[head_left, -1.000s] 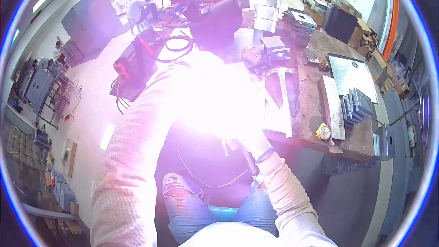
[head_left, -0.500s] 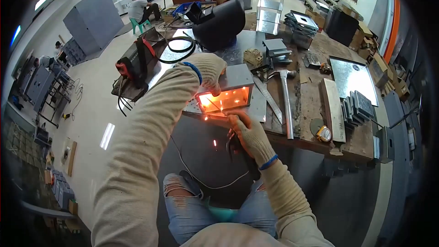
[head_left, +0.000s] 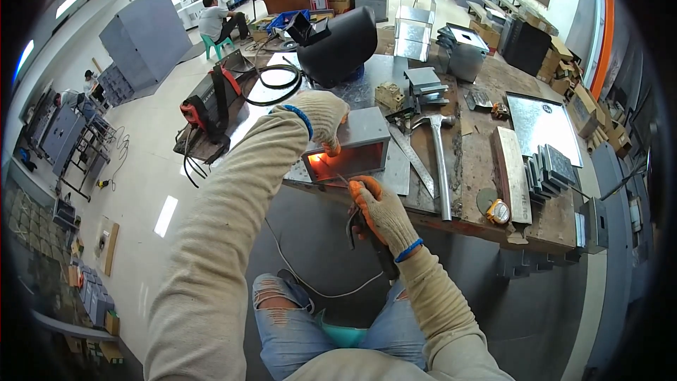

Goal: Welding metal components together using a handheld welding tool on a workbench.

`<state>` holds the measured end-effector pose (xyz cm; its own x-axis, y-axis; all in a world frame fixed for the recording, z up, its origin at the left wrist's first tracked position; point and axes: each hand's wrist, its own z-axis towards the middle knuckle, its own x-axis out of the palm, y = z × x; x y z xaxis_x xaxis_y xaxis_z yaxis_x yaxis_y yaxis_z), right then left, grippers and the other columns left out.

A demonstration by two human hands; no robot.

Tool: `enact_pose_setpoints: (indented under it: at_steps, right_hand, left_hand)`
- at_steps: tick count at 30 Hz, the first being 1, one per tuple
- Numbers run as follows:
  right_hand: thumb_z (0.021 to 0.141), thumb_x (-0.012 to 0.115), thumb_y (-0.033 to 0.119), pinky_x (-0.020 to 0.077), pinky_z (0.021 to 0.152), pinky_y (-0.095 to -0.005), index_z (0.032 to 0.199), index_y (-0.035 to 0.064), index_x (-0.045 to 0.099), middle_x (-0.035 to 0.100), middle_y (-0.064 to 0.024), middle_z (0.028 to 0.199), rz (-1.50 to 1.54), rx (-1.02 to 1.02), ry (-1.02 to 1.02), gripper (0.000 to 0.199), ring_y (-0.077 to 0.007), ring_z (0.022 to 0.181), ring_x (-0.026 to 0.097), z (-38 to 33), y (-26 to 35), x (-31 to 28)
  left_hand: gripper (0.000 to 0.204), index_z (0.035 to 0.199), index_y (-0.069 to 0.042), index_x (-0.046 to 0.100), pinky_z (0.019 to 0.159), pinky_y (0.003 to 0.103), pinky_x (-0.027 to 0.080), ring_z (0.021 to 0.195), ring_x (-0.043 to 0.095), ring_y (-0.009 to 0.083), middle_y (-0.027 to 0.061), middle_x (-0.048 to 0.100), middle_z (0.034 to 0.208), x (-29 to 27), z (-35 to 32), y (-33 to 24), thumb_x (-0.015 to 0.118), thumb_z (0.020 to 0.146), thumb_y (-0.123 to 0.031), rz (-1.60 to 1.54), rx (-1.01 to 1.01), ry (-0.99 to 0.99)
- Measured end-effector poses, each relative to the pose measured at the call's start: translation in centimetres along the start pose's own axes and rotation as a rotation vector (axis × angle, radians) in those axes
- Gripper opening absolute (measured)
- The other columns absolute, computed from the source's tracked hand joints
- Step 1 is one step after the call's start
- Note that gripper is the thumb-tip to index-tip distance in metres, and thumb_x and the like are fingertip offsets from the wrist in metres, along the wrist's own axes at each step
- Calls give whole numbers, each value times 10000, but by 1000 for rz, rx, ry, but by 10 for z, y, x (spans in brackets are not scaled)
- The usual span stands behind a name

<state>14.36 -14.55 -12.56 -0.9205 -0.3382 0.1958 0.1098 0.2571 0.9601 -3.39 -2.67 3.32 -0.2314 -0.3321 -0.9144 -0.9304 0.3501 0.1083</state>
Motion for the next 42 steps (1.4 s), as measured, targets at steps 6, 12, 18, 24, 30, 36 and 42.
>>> enact_pose_setpoints:
  at_steps: [6, 12, 18, 24, 30, 36, 42]
  right_hand:
    - [1098, 565, 251, 453, 385, -280, 1263, 90, 638, 611, -51, 773, -46, 2, 0, 241, -144, 498, 563, 5, 1, 6]
    - [1078, 590, 266, 456, 384, -275, 1177, 40, 636, 617, -54, 720, -26, 26, 1, 250, -143, 473, 557, 1, 5, 4]
    - [1054, 628, 306, 457, 384, -267, 1104, 27, 633, 623, -55, 680, 10, 72, 17, 284, -137, 451, 554, 3, 0, 9]
    - [1041, 643, 328, 458, 388, -255, 1129, 34, 643, 638, -63, 696, 58, 87, 17, 307, -138, 448, 564, 10, -10, -4]
    - [1032, 644, 325, 459, 407, -256, 1156, 36, 662, 643, -53, 705, -11, 90, -13, 315, -133, 470, 568, 0, 6, 6]
    - [1027, 639, 281, 488, 516, -257, 1183, 35, 676, 651, -33, 747, -43, 8, -20, 294, -126, 573, 604, -3, 3, 2]
    - [1030, 639, 185, 479, 620, -241, 1285, 21, 651, 680, -47, 856, -57, -130, -45, 303, -127, 720, 638, -34, -8, 0]
  left_hand:
    - [782, 1336, -46, 673, 922, 470, 559, 1079, 721, 364, 142, 760, 1240, 0, 2, 4, 984, 679, -336, -5, 2, 14]
    - [716, 1373, -41, 658, 1023, 467, 537, 1142, 710, 347, 150, 743, 1286, -9, -14, -15, 912, 769, -328, 81, -30, 21]
    - [240, 1039, -82, 831, 878, 439, 594, 882, 746, 343, 123, 811, 990, 25, 28, 25, 811, 855, -234, 31, -14, -160]
    - [181, 1026, -90, 837, 833, 436, 600, 843, 737, 333, 118, 809, 965, 9, 2, -3, 736, 907, -183, 113, -16, -173]
    - [180, 1007, -86, 833, 798, 430, 597, 800, 730, 326, 110, 806, 929, 18, 1, 6, 751, 891, -197, 104, 2, -205]
    - [156, 959, -100, 829, 802, 427, 587, 805, 722, 324, 93, 801, 911, 13, 13, 7, 777, 856, -205, 9, 8, -146]
    - [354, 1056, -90, 802, 814, 409, 580, 846, 714, 291, 78, 792, 945, 9, -5, 8, 846, 748, -260, -19, 58, -88]
